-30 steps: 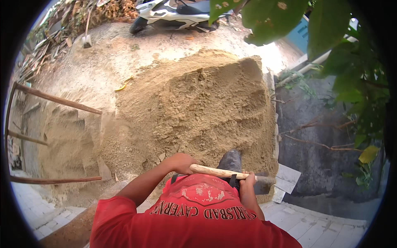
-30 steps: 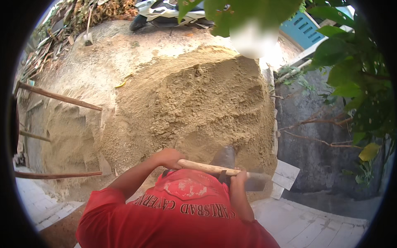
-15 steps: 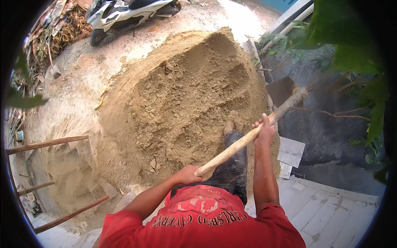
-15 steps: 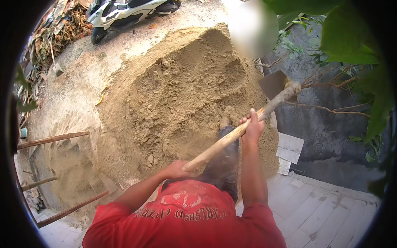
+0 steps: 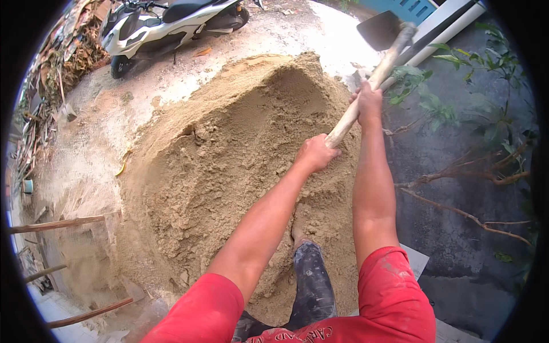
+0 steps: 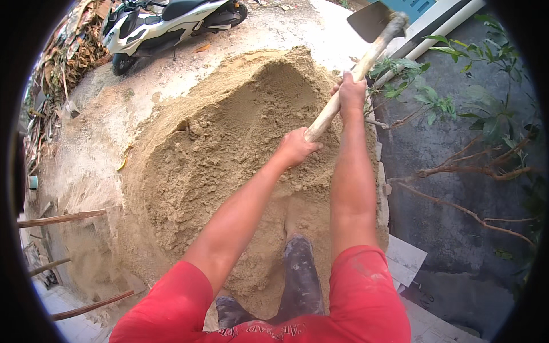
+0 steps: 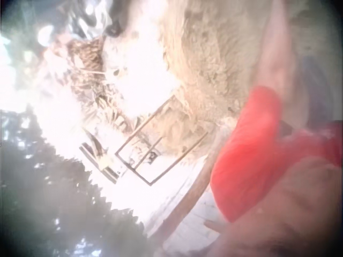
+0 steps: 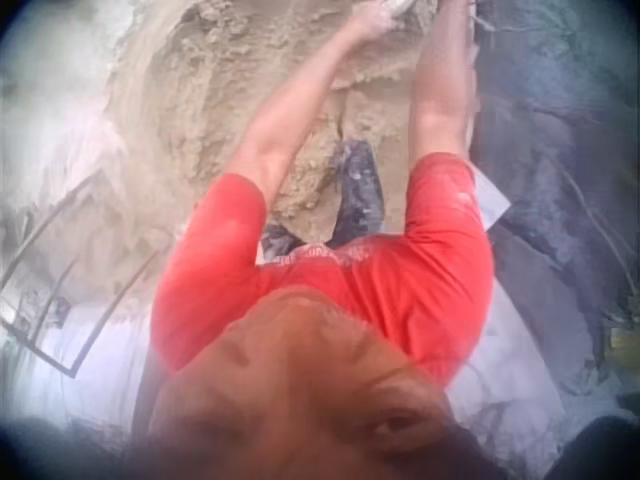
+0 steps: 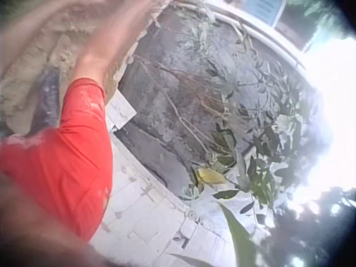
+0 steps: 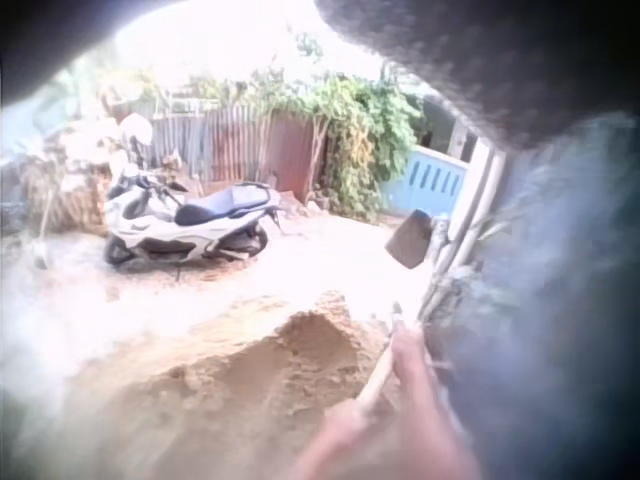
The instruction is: The person uses a hoe to shovel and move sand from a pile through a wooden frame and into a pit.
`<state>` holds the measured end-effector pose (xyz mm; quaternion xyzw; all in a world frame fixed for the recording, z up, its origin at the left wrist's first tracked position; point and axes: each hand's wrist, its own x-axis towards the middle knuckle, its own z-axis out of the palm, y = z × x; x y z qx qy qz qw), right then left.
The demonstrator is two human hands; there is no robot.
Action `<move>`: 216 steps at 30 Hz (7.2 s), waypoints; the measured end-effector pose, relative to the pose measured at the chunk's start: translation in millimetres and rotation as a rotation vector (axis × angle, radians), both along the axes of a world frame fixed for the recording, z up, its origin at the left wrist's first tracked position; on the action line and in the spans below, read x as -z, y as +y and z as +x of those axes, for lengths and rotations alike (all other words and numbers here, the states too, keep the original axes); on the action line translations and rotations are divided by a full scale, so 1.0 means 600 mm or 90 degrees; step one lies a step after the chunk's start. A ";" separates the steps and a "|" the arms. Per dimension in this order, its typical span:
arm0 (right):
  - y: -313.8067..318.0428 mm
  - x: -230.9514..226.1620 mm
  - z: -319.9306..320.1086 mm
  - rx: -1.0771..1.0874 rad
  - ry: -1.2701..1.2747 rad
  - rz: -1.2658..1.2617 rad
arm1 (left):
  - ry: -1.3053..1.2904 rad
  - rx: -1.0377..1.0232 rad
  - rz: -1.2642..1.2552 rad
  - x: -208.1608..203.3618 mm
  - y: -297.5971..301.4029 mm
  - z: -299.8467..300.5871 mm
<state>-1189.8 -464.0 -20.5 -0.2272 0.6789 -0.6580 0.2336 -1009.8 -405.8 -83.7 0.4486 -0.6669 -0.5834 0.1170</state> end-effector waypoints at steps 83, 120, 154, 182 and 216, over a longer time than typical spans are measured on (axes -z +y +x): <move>0.435 0.272 0.413 -0.244 -0.381 0.198 | -0.181 -0.034 0.159 0.299 0.499 0.428; 0.081 0.294 0.130 -0.210 -0.130 -0.023 | -0.020 -0.157 0.002 0.301 0.101 0.068; 0.514 0.314 0.754 -0.049 -0.594 0.373 | -0.289 -0.102 0.195 0.210 0.700 0.804; 0.518 0.490 0.761 -0.203 0.040 0.574 | -0.174 -0.154 0.271 0.225 0.651 0.826; 0.984 0.218 1.106 -0.154 -0.481 0.470 | -0.349 0.174 -0.285 -0.175 0.837 1.371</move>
